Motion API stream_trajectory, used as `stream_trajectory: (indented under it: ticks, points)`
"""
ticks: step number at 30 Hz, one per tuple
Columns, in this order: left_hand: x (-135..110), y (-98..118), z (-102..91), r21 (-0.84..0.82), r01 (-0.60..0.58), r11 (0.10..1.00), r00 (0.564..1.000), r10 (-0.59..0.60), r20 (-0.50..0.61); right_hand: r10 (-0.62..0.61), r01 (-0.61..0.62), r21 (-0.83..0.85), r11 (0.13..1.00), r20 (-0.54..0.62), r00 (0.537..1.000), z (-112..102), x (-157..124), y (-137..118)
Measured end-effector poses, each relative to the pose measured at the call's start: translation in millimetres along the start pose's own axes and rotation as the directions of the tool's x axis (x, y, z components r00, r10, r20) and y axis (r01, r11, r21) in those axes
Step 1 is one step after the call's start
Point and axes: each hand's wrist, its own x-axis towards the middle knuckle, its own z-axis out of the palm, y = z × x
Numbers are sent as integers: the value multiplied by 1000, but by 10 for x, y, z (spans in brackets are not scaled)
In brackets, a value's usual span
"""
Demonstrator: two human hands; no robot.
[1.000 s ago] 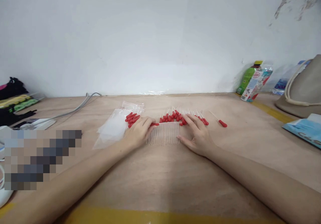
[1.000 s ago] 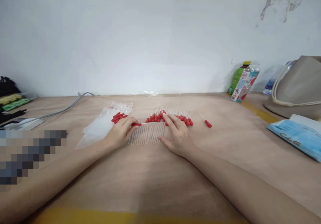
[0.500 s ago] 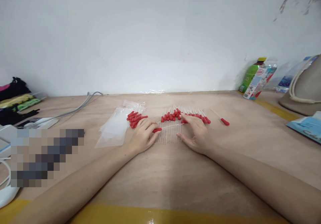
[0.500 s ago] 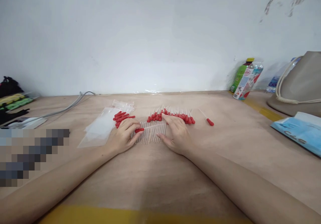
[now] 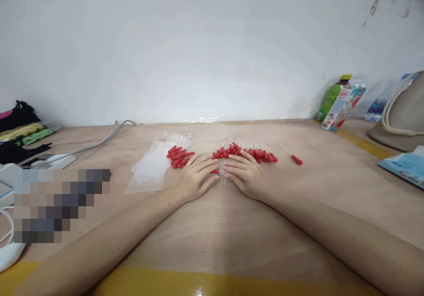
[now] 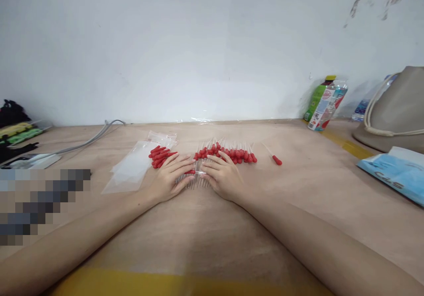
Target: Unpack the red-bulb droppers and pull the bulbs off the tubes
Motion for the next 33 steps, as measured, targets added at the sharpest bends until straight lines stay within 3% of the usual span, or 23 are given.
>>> stream_trajectory:
  ticks: [3, 10, 13, 16, 26, 29, 33]
  points:
    - [19, 17, 9, 18, -10, 1000, 999, 9, 44, -37, 37, 53, 998, -6, 999, 28, -13, 22]
    - [50, 64, -16, 21, -66, 998, 998, 65, 23, -118, 143, 227, 963, -119, 986, 89, -23, 25]
    - [46, 83, -46, 40, -99, 994, 993, 96, 65, -159, 173, 262, 949, -73, 985, 44, -19, 1]
    - [35, 95, -74, 57, -110, 992, 990, 105, 92, -187, 189, 255, 948, -33, 982, 0, -26, -8]
    - [-22, 88, -141, 22, -113, 993, 987, 110, 119, -238, 254, 174, 951, -109, 965, 6, -121, 36]
    - [-94, -32, -186, 37, -51, 998, 996, 48, 80, -178, 205, 172, 964, -157, 971, -89, -181, 142]
    - [-126, -245, -251, 34, 86, 996, 994, -84, -67, 29, -20, 71, 997, -126, 992, -196, -235, 242]
